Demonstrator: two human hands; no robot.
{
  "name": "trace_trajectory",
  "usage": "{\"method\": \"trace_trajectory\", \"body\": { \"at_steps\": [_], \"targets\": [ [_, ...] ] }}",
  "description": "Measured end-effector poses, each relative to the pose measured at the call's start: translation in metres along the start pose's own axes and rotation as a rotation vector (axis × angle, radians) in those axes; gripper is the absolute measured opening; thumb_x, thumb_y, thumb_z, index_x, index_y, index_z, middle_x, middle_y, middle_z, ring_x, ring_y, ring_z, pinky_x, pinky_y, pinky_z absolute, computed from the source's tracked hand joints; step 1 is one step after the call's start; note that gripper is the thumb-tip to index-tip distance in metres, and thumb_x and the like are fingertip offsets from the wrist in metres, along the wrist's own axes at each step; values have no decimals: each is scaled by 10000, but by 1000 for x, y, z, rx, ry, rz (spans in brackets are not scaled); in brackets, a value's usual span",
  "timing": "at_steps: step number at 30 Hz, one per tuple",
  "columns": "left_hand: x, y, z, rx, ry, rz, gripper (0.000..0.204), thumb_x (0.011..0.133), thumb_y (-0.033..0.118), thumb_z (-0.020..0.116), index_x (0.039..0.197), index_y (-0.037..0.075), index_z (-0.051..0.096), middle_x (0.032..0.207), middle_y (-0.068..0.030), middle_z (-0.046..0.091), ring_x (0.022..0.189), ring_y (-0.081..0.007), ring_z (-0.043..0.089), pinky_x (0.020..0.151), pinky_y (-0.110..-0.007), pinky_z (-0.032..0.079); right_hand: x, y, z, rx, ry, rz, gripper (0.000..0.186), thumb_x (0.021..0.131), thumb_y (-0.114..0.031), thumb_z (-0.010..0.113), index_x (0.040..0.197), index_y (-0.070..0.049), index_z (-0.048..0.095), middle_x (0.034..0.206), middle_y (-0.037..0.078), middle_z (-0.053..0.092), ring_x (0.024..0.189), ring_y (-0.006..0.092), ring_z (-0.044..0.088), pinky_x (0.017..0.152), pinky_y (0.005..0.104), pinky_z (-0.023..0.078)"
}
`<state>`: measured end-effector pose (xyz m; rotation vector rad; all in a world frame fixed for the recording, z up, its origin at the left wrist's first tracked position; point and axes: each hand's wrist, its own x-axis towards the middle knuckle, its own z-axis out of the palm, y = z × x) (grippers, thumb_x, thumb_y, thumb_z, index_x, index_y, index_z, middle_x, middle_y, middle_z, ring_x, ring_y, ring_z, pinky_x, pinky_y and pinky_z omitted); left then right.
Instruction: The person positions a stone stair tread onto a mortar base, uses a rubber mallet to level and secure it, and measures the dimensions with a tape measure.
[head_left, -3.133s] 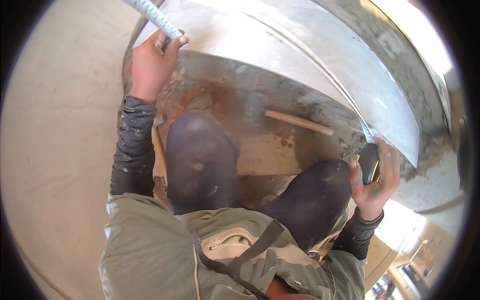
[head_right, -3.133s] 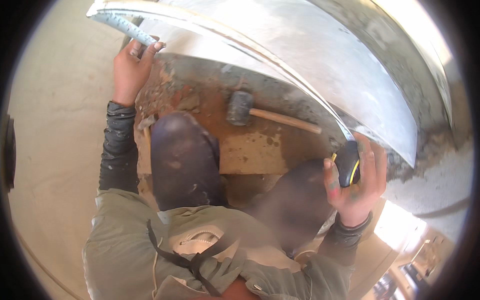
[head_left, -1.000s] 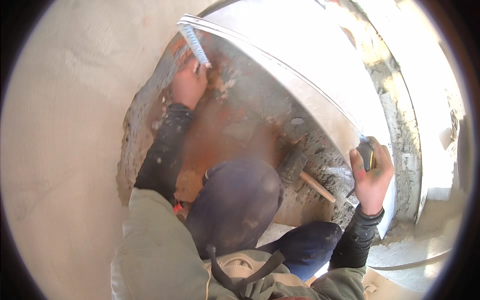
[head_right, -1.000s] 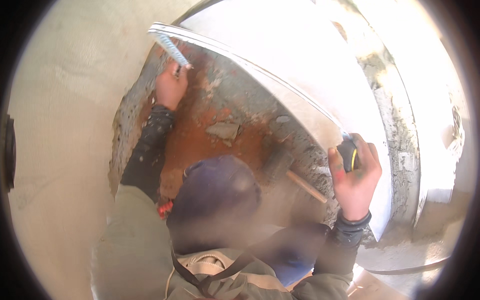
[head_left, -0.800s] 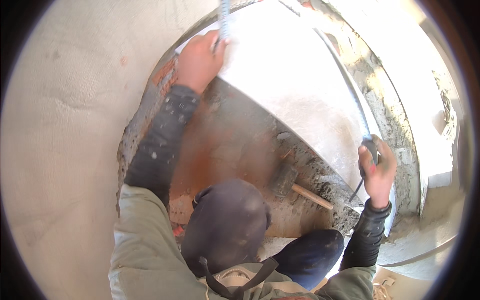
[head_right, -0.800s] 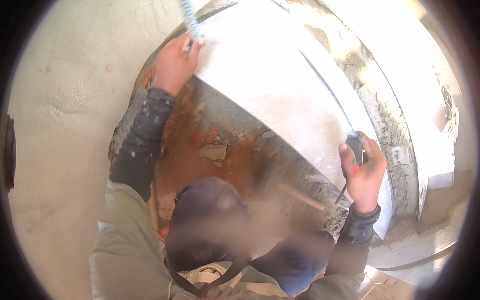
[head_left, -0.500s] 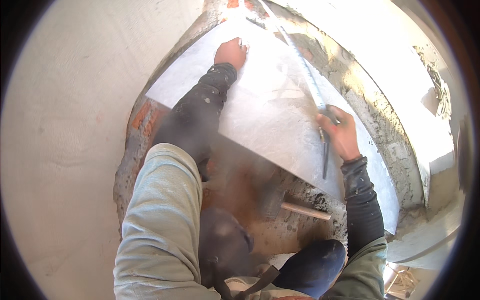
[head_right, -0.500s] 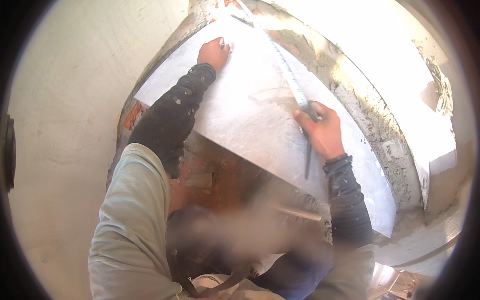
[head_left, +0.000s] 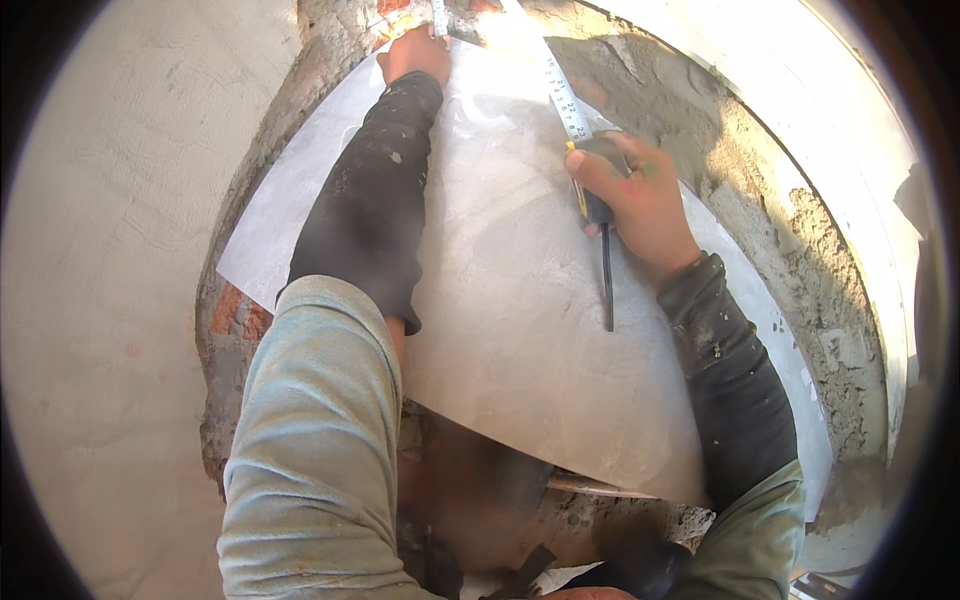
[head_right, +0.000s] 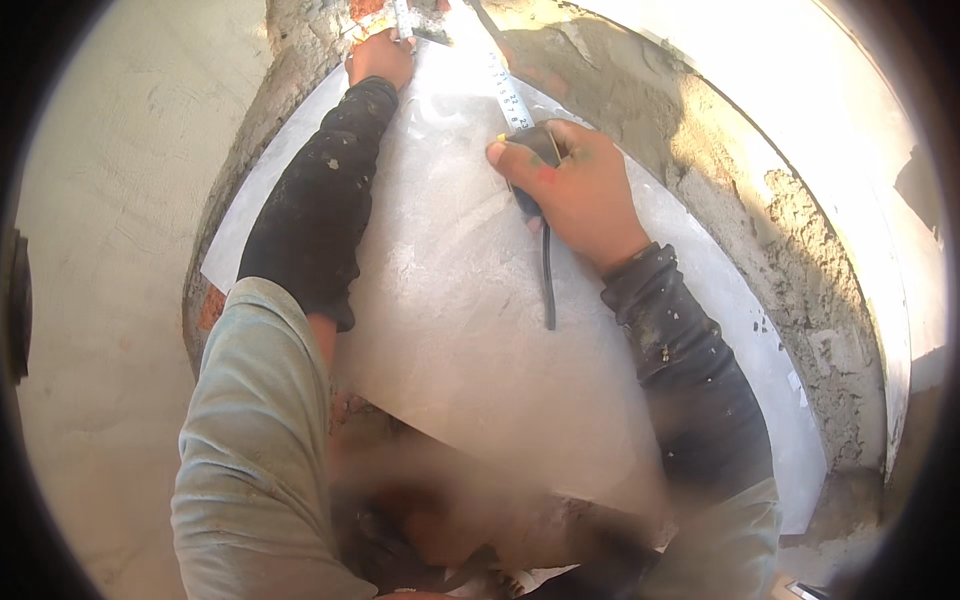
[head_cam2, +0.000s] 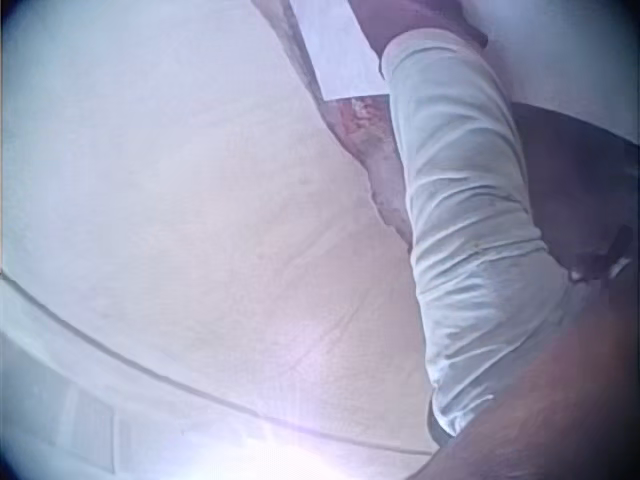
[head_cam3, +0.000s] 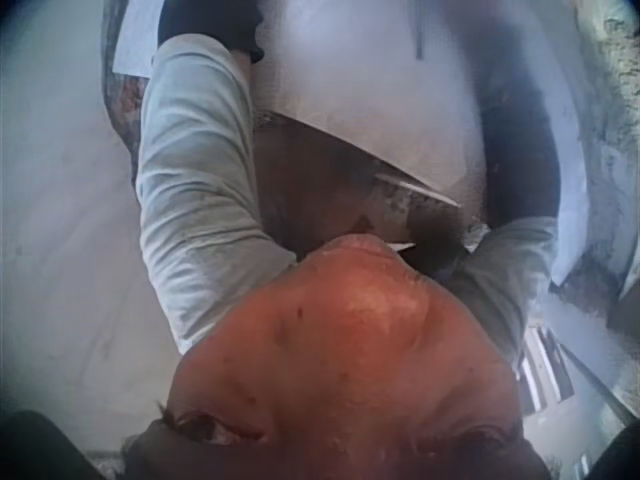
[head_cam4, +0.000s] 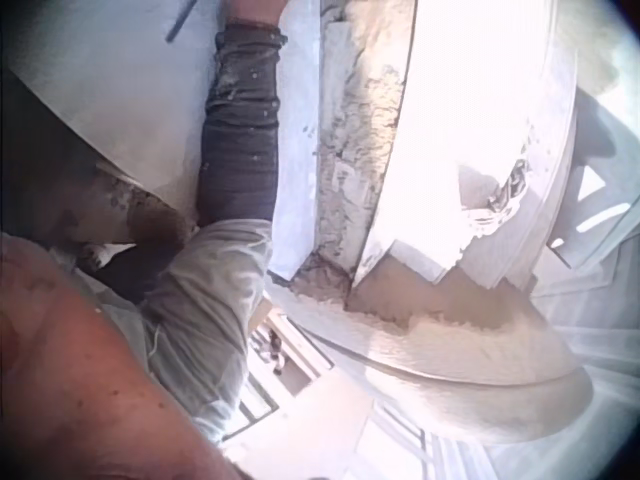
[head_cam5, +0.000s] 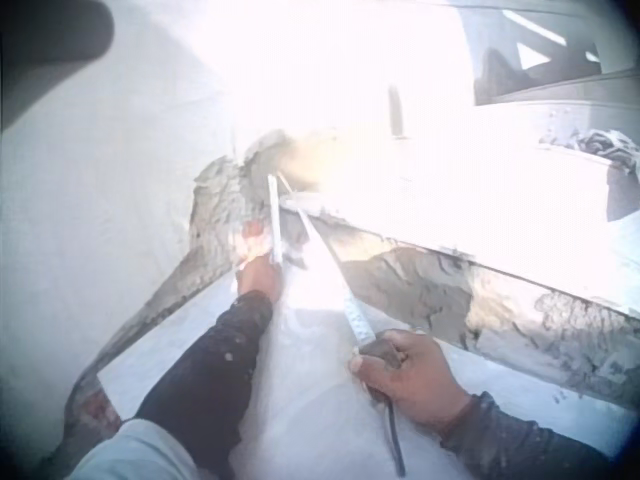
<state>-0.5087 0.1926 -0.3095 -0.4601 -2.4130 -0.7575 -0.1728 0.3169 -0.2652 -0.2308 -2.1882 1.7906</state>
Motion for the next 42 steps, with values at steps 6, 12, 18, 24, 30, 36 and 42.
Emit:
{"method": "trace_trajectory", "body": {
  "at_steps": [6,12,18,24,30,36,42],
  "targets": [
    [30,-2,20,75,-24,-47,428,954,464,650,1250,171,747,1192,-119,752,1146,-344,683,1063,-502,424,28,17,5,-403,185,-374,534,819,-436,809,729,40,584,641,163,584,616,272,568,621,413,487],
    [45,-10,30,156,-40,-56,355,942,440,649,1149,179,770,1109,-124,764,1102,-352,693,992,-506,473,38,18,5,-393,185,-406,553,798,-426,814,695,42,538,669,204,581,629,316,561,625,437,475],
    [50,-13,40,135,-50,-50,326,946,349,614,1189,178,750,1190,-128,742,1130,-358,679,999,-512,465,36,21,5,-407,235,-390,578,798,-445,813,709,54,534,706,231,575,654,337,559,639,455,474],
    [54,-16,40,189,-80,-50,363,957,310,586,1273,194,720,1226,-124,734,1167,-346,673,1021,-502,462,36,19,5,-424,219,-387,556,812,-419,813,705,46,529,713,223,577,650,330,551,625,443,469],
    [52,-14,41,199,-68,-50,375,961,282,571,1296,203,718,1219,-125,738,1174,-339,675,1043,-496,458,34,17,4,-440,197,-348,557,817,-429,814,705,38,531,703,203,576,645,319,543,623,439,468],
    [47,-25,33,44,16,-112,264,903,205,649,1134,150,765,1103,-106,769,1091,-320,701,1042,-444,437,32,18,10,-400,225,-403,556,809,-430,828,716,36,539,740,198,591,675,302,554,641,431,471],
    [17,-7,7,-563,218,-272,204,917,17,628,1090,45,731,986,-147,757,880,-259,708,822,-368,541,23,35,2,-536,310,-628,613,777,-407,859,1098,38,586,922,211,642,824,344,648,750,427,536]
  ]
}}
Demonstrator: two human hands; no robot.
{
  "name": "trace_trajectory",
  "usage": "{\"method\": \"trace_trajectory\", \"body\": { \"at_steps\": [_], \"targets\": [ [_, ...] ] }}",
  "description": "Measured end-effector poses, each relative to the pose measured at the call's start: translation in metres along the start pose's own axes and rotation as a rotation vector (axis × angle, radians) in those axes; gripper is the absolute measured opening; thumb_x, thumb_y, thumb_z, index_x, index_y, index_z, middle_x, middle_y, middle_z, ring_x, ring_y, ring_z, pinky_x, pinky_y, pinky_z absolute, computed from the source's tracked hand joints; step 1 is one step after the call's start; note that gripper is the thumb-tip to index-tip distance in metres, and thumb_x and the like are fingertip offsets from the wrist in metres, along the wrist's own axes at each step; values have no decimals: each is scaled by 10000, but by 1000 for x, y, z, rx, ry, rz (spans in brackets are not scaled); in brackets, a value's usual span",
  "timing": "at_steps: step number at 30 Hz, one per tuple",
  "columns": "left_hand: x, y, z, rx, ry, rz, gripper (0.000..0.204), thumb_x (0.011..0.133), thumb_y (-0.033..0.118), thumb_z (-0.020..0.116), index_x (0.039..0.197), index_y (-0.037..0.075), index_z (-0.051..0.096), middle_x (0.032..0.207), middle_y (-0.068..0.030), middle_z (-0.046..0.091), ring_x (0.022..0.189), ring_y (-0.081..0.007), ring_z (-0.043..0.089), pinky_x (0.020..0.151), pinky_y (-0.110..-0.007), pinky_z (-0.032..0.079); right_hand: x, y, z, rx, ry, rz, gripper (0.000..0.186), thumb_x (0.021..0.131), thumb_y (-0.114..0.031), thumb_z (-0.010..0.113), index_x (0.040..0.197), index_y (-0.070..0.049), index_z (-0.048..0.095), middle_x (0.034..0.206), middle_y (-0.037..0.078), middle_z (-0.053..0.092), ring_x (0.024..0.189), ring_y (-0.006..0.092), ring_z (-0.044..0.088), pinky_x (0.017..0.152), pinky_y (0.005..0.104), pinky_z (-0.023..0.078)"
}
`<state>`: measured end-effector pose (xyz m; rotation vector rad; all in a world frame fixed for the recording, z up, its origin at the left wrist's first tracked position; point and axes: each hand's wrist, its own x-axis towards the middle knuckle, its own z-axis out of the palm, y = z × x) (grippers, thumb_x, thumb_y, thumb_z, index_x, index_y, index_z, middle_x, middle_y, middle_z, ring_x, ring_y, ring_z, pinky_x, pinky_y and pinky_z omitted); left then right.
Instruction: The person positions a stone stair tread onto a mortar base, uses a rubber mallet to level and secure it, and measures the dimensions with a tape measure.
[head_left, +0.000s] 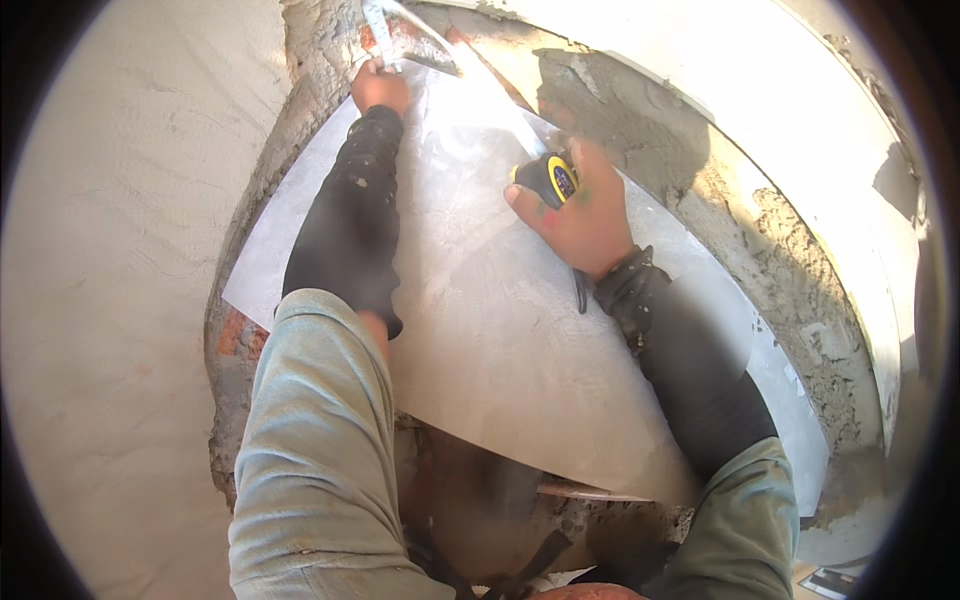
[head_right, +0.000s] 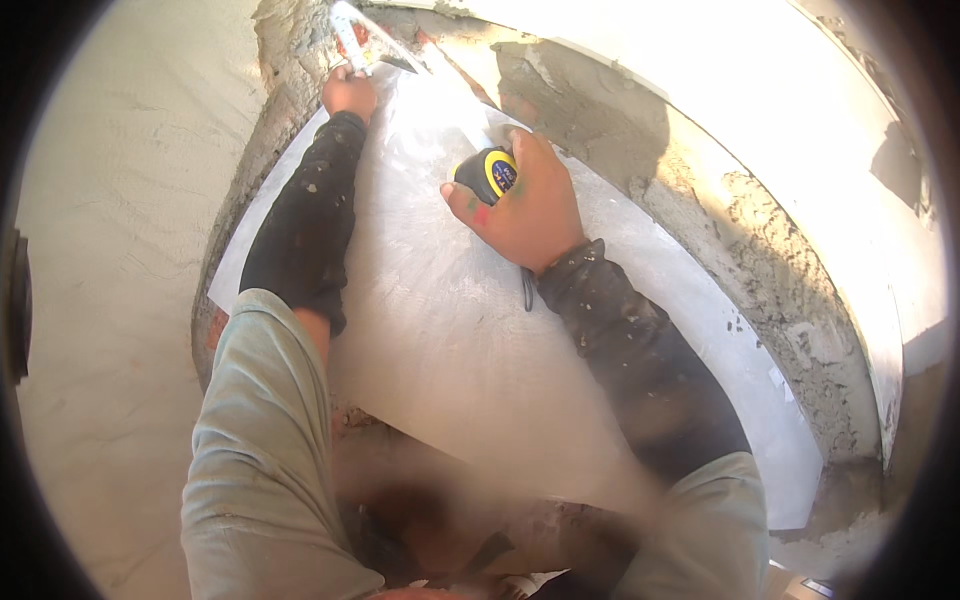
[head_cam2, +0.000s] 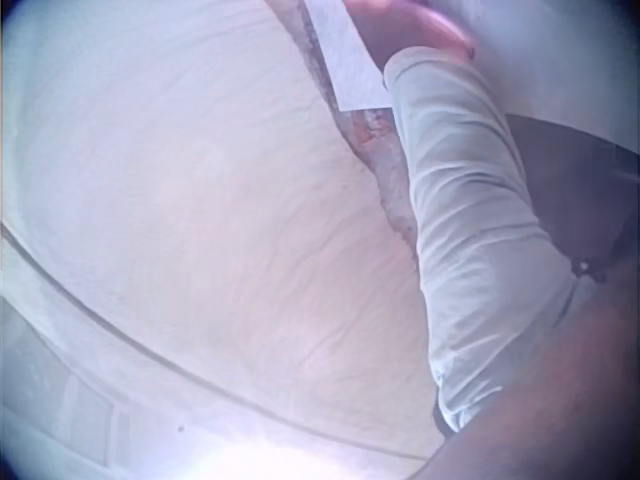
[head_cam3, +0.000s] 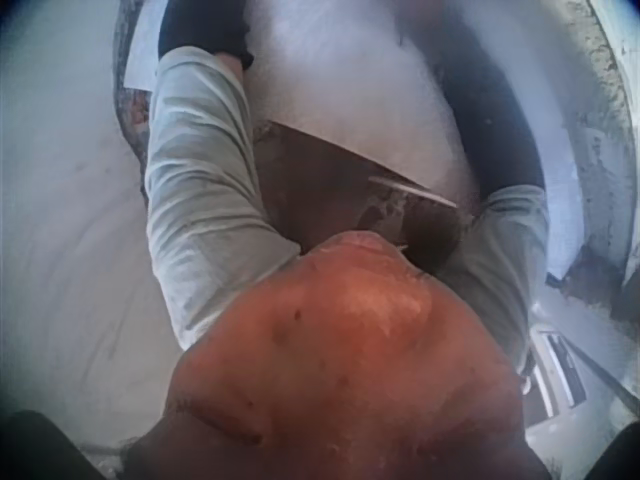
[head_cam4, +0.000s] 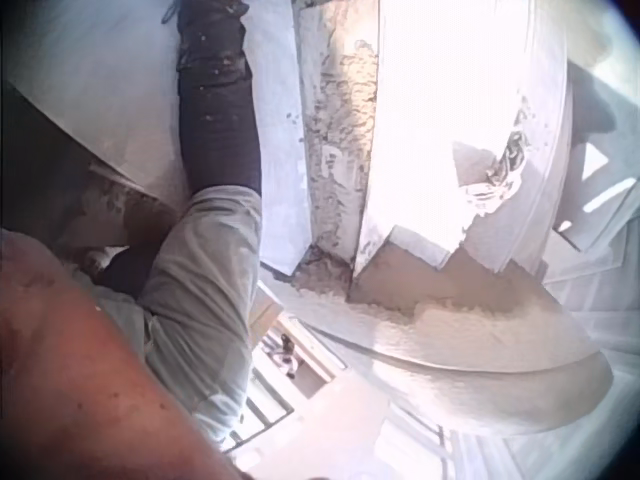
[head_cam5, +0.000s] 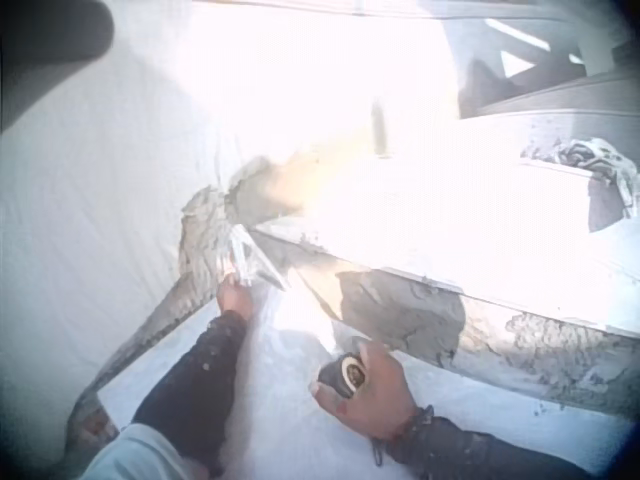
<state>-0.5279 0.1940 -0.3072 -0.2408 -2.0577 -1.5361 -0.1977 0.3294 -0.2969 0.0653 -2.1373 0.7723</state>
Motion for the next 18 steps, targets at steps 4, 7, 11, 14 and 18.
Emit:
{"method": "trace_trajectory", "body": {
  "at_steps": [4,7,11,14,18],
  "targets": [
    [-22,-1,-46,76,-198,177,124,938,15,613,985,33,726,913,-163,716,832,-253,678,797,-365,526,0,-23,-8,119,-72,214,834,772,-374,855,1369,28,432,1047,233,647,966,361,688,860,426,555],
    [-55,23,-76,160,-393,472,132,933,75,647,987,84,766,1033,-164,678,1011,-336,667,896,-396,521,2,-39,-13,56,-190,296,905,763,-337,856,1445,19,379,1128,237,643,1028,357,680,900,425,547],
    [-128,75,-118,102,-391,583,590,831,102,773,1386,58,577,1306,-212,540,1214,-398,570,1026,-432,488,-2,-32,-5,-93,-184,181,893,736,-353,851,1424,6,407,1221,263,639,1107,400,667,933,445,544],
    [-180,104,-194,17,-873,381,1036,744,329,899,1562,36,336,1521,-272,401,1445,-424,379,1196,-502,327,-8,-34,-9,-129,-169,141,853,746,-346,848,1394,-3,411,1195,267,645,1107,408,665,932,438,535],
    [-232,160,-292,592,-1313,648,1215,639,371,935,1620,97,272,1669,-205,256,1562,-406,188,1216,-688,138,-12,-41,-17,-128,-202,208,797,748,-300,847,1364,-21,426,1161,255,653,1101,417,663,918,439,534]
  ]
}}
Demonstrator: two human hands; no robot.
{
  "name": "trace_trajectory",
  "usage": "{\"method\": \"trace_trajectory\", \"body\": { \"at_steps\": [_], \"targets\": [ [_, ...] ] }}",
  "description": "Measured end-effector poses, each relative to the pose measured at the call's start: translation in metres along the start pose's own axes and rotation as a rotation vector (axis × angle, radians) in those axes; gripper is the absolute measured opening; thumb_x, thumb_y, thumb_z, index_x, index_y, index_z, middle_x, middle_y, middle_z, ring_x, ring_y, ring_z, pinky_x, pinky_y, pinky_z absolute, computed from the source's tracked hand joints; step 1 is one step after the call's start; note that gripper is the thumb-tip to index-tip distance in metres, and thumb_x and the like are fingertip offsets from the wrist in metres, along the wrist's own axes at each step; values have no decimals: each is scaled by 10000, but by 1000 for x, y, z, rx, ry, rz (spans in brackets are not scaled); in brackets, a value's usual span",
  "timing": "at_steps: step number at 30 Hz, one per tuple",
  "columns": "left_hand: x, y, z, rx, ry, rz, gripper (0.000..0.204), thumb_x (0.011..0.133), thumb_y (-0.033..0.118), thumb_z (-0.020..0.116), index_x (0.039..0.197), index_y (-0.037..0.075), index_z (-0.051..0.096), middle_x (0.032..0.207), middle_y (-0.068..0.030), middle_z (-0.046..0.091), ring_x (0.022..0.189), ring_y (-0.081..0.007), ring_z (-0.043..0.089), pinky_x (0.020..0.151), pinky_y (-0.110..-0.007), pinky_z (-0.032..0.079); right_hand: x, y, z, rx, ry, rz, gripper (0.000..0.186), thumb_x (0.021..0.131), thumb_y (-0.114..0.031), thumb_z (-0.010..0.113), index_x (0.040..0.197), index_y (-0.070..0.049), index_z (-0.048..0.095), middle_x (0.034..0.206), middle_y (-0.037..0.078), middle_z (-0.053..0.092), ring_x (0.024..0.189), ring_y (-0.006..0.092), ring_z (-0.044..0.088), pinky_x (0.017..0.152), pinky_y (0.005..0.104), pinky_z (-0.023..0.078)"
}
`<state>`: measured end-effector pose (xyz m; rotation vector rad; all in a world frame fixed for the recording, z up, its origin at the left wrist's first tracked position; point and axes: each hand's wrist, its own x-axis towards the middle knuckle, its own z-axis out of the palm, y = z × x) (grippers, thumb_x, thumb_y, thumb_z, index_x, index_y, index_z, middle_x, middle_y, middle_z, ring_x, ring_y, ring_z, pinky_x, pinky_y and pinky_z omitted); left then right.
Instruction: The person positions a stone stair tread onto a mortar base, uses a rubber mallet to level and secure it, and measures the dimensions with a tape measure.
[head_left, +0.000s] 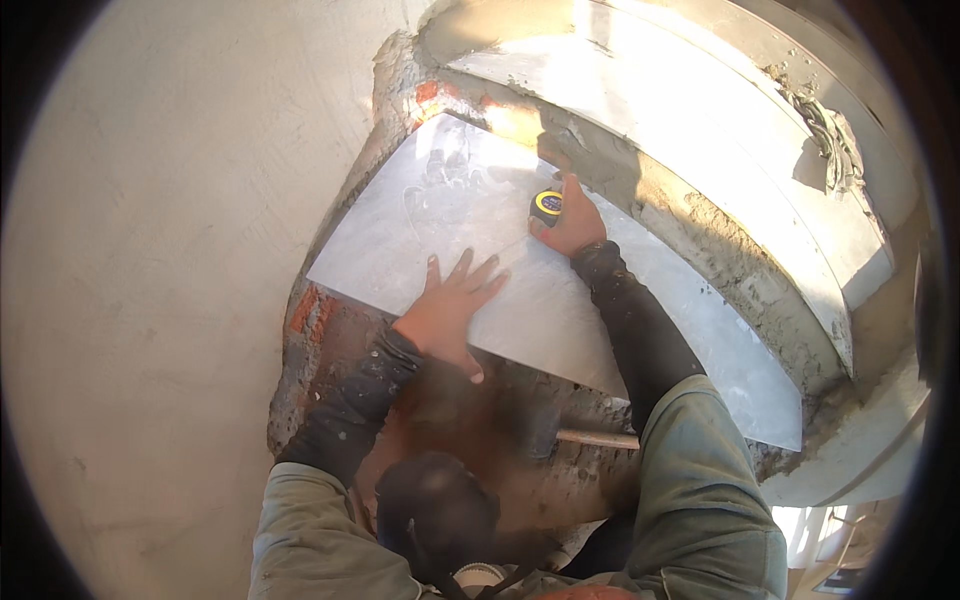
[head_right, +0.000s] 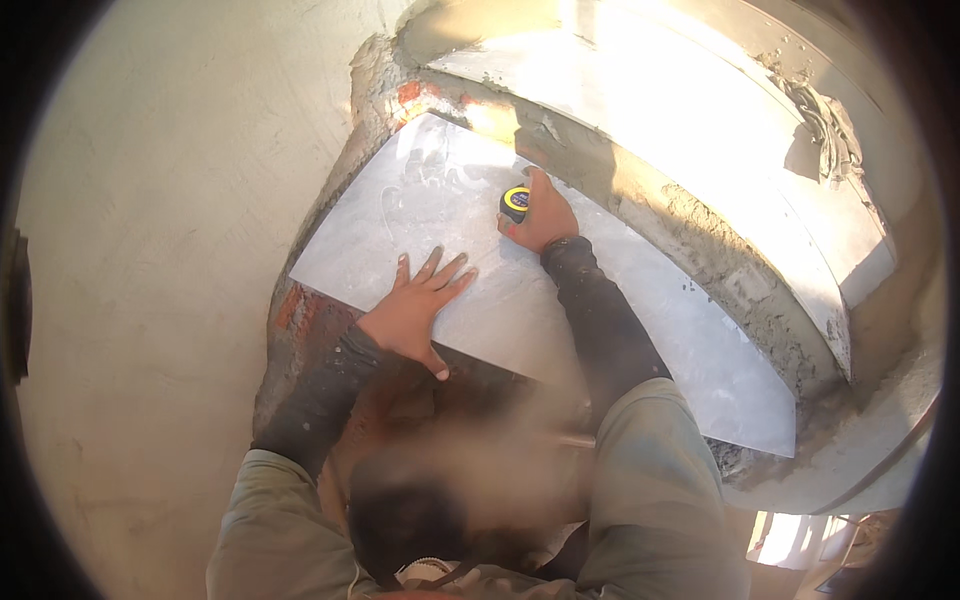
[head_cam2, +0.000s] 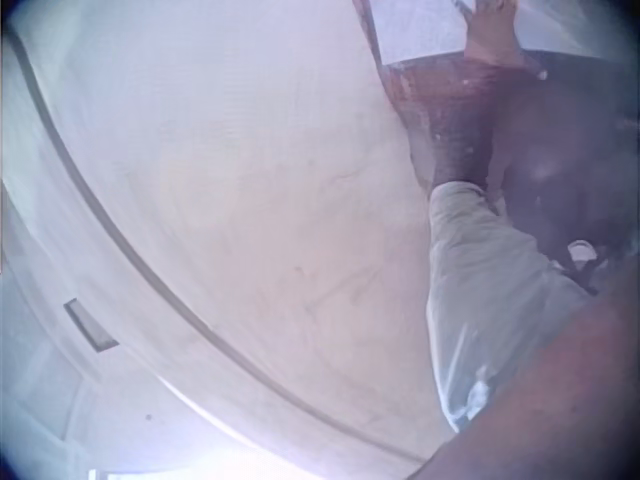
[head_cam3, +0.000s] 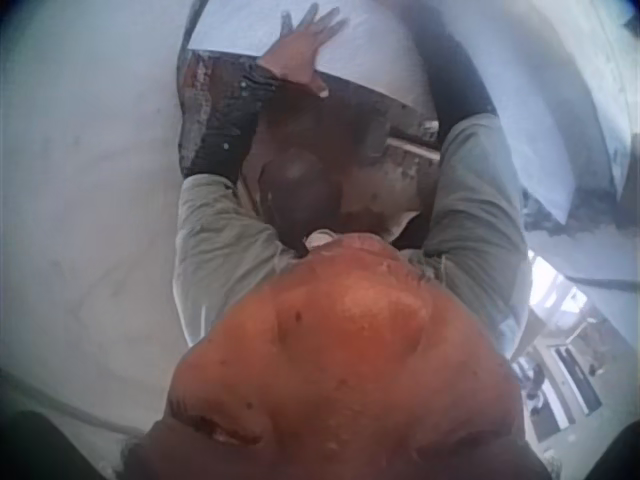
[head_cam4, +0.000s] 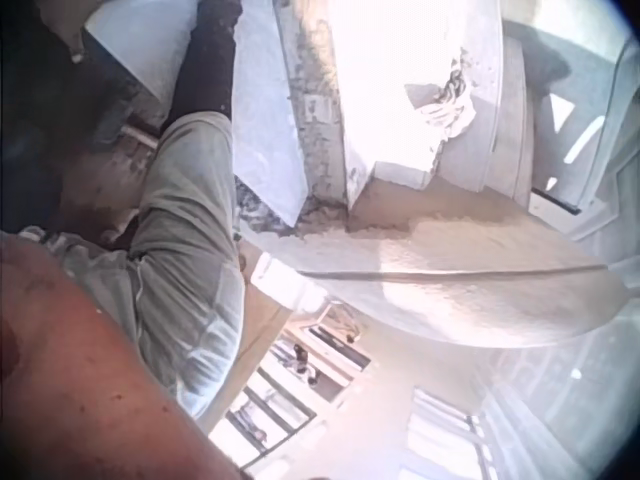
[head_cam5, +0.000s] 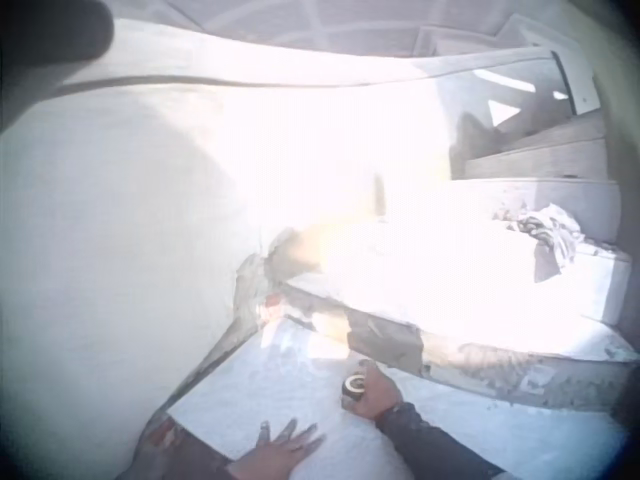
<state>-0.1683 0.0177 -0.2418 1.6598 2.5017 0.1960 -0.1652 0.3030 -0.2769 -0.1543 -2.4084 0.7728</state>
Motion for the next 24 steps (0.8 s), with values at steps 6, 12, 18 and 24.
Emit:
{"method": "trace_trajectory", "body": {
  "at_steps": [6,12,18,24],
  "targets": [
    [7,-19,11,78,57,29,1187,587,193,850,1626,123,281,1704,-97,253,1581,-410,138,1187,-765,67,-43,-24,-24,237,36,4,767,748,-272,843,1345,-16,435,1109,220,655,1027,376,681,901,414,539],
    [-2,-28,12,67,11,9,1166,574,109,772,1628,126,274,1707,-93,243,1578,-415,147,1179,-777,100,-227,-104,-101,408,-428,-214,687,816,-435,804,1246,12,509,1101,183,616,971,288,670,860,382,535],
    [6,-19,11,79,36,43,1178,569,152,811,1623,126,285,1705,-86,244,1573,-409,164,1194,-757,117,-404,-81,-41,-121,-721,281,775,719,-463,865,1248,-16,517,1192,232,581,1183,399,583,1005,498,473],
    [-7,-28,13,62,88,1,1240,536,347,904,1591,52,322,1671,-124,298,1559,-384,216,1255,-619,166,-379,-89,-51,-404,-513,369,663,781,-421,824,1251,-47,542,1189,202,574,1191,399,546,1047,542,418]
  ]
}}
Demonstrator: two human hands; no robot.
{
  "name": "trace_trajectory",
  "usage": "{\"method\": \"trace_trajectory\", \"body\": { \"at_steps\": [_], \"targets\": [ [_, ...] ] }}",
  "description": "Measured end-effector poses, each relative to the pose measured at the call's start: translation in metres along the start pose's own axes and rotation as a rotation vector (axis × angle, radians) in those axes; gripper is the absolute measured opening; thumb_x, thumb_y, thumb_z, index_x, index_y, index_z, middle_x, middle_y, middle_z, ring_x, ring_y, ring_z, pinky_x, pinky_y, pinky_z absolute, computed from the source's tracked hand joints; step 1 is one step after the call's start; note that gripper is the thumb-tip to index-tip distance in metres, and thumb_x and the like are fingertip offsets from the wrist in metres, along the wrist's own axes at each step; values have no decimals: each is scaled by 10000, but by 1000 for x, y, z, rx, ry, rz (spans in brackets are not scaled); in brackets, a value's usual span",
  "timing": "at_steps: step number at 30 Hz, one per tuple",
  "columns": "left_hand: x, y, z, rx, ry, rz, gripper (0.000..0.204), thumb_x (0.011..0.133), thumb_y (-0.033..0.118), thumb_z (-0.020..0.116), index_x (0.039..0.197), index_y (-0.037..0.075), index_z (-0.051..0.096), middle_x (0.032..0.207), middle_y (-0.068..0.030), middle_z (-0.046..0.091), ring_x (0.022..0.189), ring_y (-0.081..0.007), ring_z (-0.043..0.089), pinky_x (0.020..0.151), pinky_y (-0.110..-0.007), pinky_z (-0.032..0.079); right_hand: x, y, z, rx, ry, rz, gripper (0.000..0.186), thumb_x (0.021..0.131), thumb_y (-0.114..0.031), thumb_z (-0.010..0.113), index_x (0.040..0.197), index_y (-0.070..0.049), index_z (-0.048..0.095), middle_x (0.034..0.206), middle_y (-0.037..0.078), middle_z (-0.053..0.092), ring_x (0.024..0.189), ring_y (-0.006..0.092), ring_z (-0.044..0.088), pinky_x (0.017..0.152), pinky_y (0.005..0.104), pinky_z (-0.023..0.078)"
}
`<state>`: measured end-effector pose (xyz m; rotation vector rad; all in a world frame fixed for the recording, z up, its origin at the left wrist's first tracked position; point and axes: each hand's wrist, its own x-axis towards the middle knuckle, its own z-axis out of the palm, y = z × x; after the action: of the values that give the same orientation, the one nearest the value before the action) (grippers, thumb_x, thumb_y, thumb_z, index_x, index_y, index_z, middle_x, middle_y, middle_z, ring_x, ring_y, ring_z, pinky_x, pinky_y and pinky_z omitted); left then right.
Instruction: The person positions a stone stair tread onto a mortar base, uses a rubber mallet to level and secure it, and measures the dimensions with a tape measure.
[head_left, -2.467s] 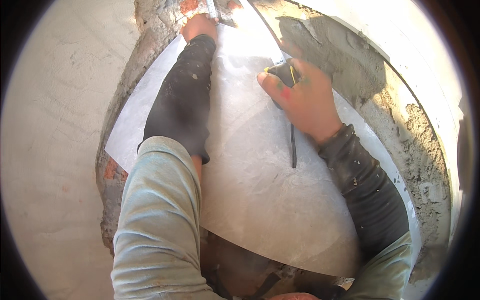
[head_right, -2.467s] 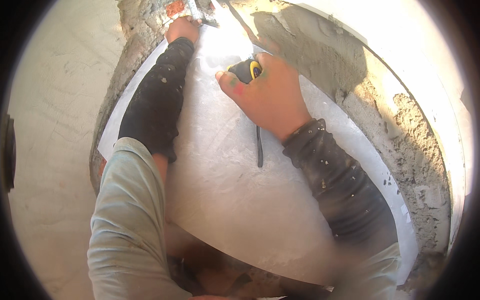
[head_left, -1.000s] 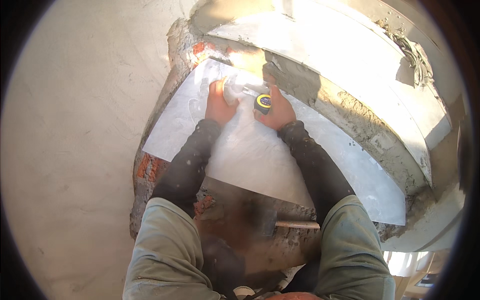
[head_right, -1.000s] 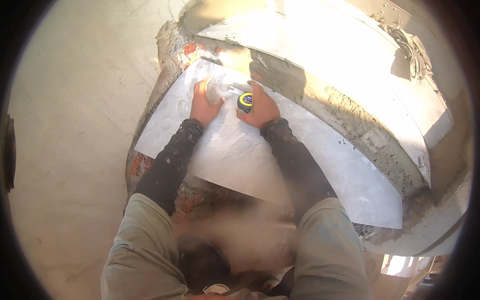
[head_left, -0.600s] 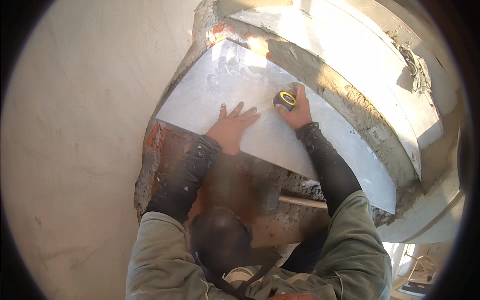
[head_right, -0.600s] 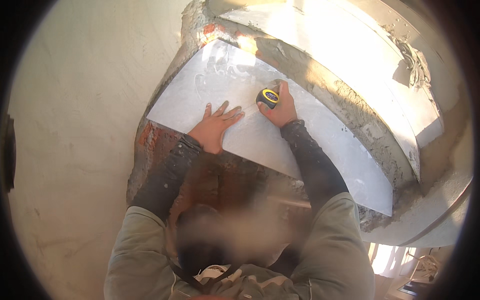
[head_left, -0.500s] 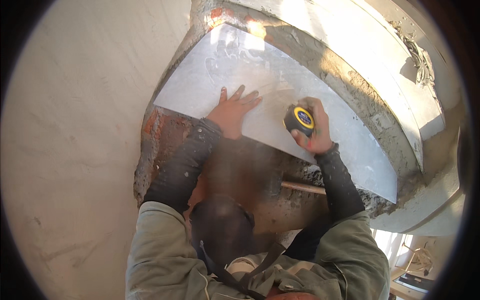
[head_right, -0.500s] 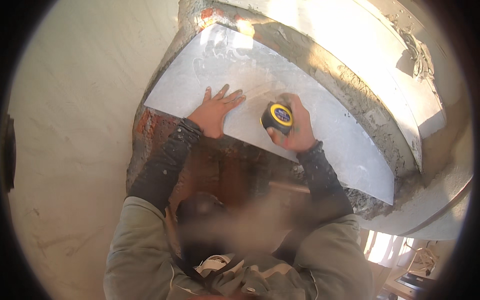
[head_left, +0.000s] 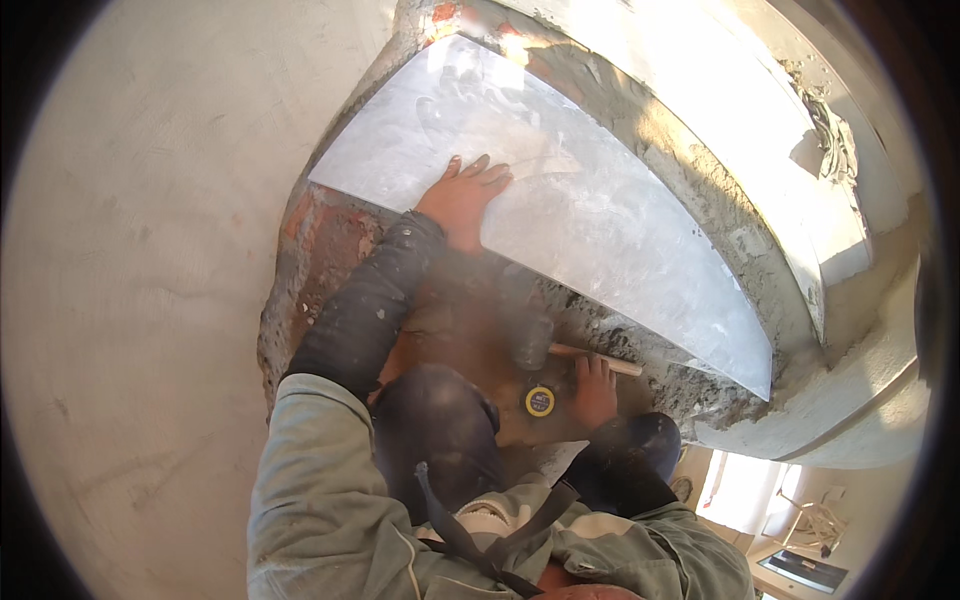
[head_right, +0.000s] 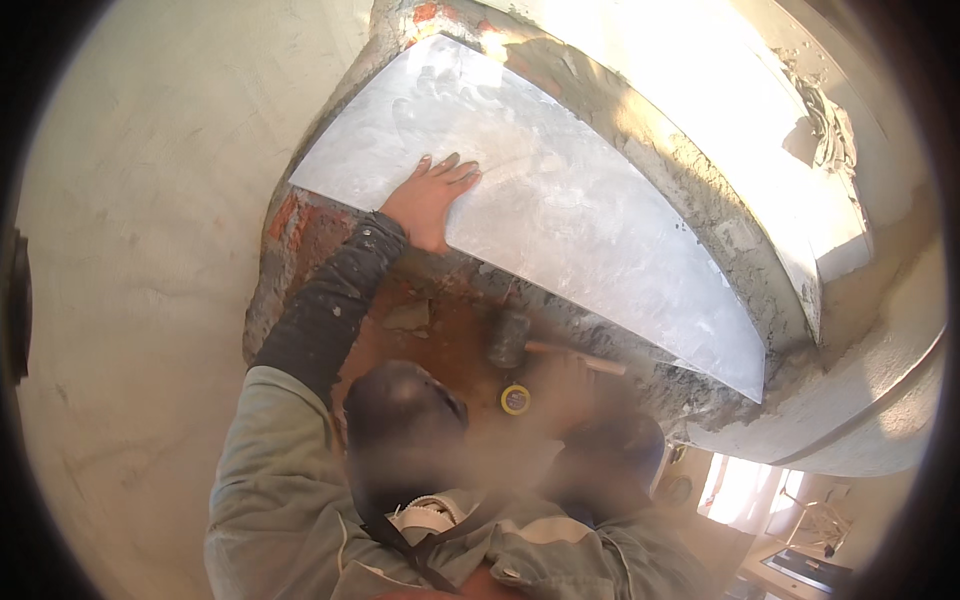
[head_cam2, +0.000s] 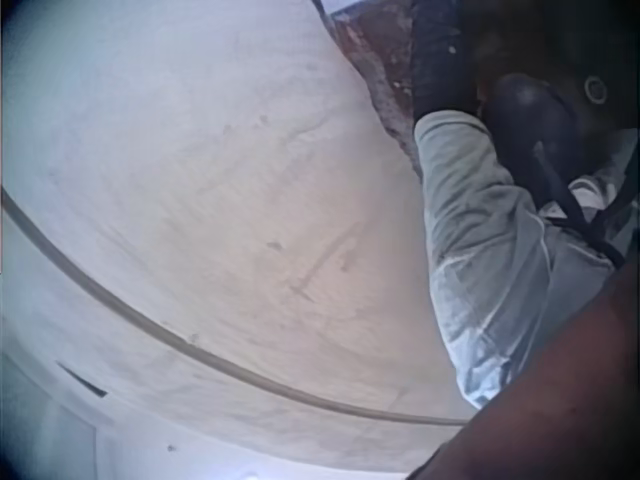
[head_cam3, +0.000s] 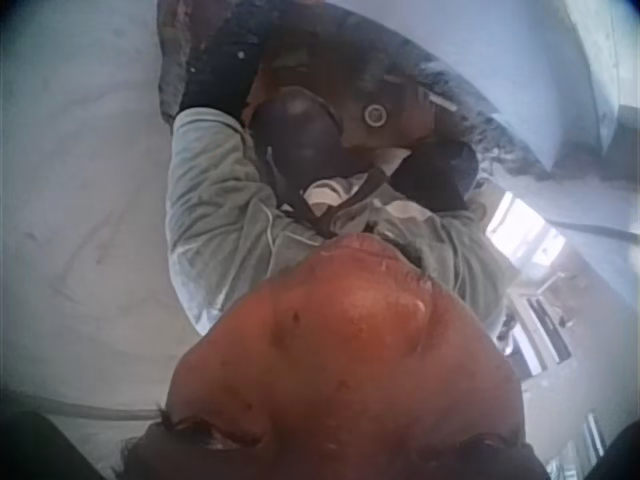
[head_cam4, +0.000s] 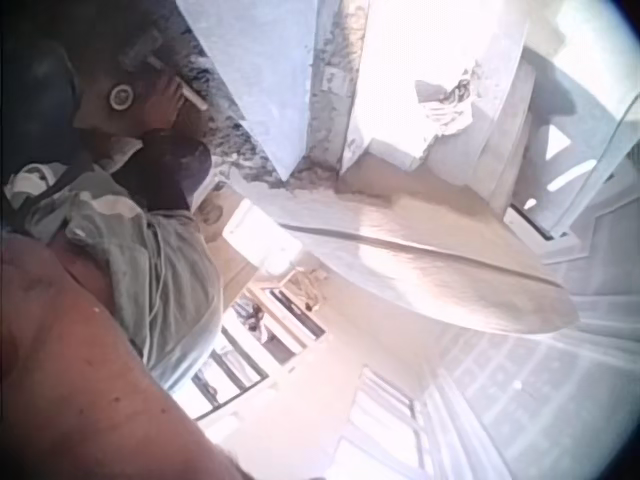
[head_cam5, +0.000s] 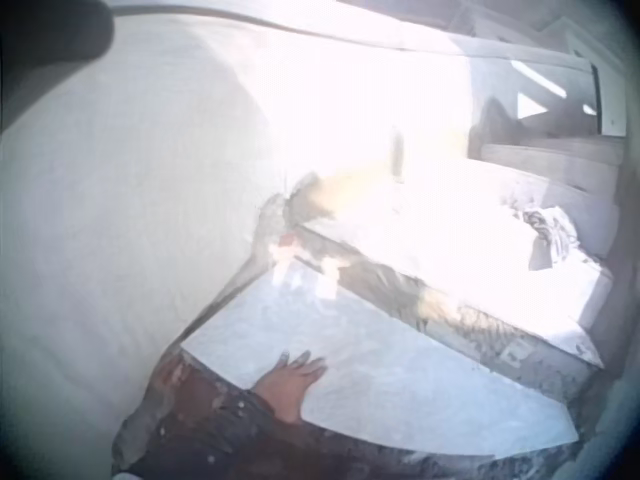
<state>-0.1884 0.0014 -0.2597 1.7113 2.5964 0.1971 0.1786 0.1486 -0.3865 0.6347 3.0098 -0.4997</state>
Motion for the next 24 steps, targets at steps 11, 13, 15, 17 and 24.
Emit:
{"method": "trace_trajectory", "body": {
  "at_steps": [11,13,15,17,24],
  "targets": [
    [19,-2,-17,90,-137,26,1357,497,284,914,1615,1,199,1689,-174,226,1557,-427,192,1268,-568,190,39,128,11,-428,38,-220,221,953,-273,610,1048,-77,581,1069,165,634,1009,353,646,862,504,518],
    [15,-7,-21,107,-196,12,1364,491,272,910,1616,1,188,1693,-180,208,1562,-436,168,1272,-561,184,26,81,-32,-283,-44,-230,251,952,-303,622,980,-57,582,988,181,651,898,362,675,760,508,535],
    [13,-8,-21,85,-194,19,1366,487,265,907,1615,-1,185,1693,-187,202,1563,-442,159,1275,-554,180,11,57,-79,-171,-129,-207,321,947,-348,636,965,-30,594,928,212,648,840,385,677,706,511,525],
    [14,-10,-18,29,-130,37,1362,486,265,906,1613,-3,189,1689,-196,207,1560,-445,164,1277,-546,179,4,60,-86,-23,-32,-298,385,947,-387,649,967,-6,601,870,228,636,789,397,669,674,499,515],
    [17,-12,-13,17,-119,48,1343,487,279,908,1601,-19,220,1684,-205,218,1545,-462,196,1282,-524,179,92,-37,-204,771,281,-359,335,1044,-328,613,1098,2,602,802,-14,582,695,67,532,613,241,424]
  ]
}}
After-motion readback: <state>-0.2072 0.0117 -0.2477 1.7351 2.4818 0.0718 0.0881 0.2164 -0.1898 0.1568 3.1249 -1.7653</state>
